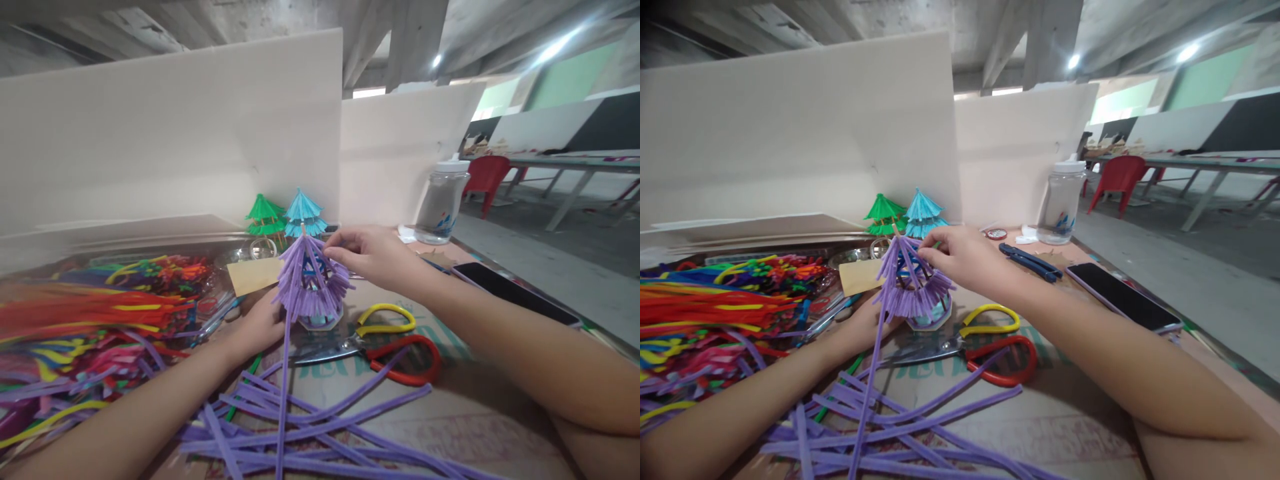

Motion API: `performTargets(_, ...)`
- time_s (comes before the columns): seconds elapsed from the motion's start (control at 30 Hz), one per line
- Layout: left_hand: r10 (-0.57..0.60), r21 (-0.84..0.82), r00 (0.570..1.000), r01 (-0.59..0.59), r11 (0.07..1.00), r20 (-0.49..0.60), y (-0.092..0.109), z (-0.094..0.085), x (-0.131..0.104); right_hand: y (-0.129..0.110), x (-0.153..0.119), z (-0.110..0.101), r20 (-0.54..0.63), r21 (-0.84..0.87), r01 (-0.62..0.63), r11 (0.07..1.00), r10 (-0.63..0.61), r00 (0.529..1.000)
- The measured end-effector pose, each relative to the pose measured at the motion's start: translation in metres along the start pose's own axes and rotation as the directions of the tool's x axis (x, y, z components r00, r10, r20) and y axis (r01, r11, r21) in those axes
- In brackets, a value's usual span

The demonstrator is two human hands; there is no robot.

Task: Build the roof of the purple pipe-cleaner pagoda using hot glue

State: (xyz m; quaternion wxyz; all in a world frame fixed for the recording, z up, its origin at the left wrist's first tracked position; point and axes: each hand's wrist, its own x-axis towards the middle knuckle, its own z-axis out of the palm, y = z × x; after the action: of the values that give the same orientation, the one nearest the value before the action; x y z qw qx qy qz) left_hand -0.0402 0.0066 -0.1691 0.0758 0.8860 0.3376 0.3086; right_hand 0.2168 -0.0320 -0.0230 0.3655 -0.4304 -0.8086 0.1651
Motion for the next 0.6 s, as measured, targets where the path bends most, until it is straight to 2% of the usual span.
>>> performTargets(0.13, -0.001, 0.002, 1.000, 0.001, 1.000, -0.006, -0.0031, 0.0017, 0.0001, -0.0011, 0.0011, -0.0047, -0.002, -0.022, 0.015, 1.000, -0.015, 1.000)
performTargets(0.5, 0.009, 0.020, 1.000, -0.009, 1.000, -0.002, -0.0001, -0.0004, 0.0001, 0.0061, 0.0012, -0.0060, -0.099, -0.163, 0.149, 0.975, -0.167, 0.981)
performTargets(0.6, 0.012, 0.012, 1.000, -0.011, 1.000, -0.006, 0.0004, -0.0006, 0.0003, 0.0052, 0.0006, -0.0060, -0.070, -0.172, 0.210, 0.963, -0.224, 0.972)
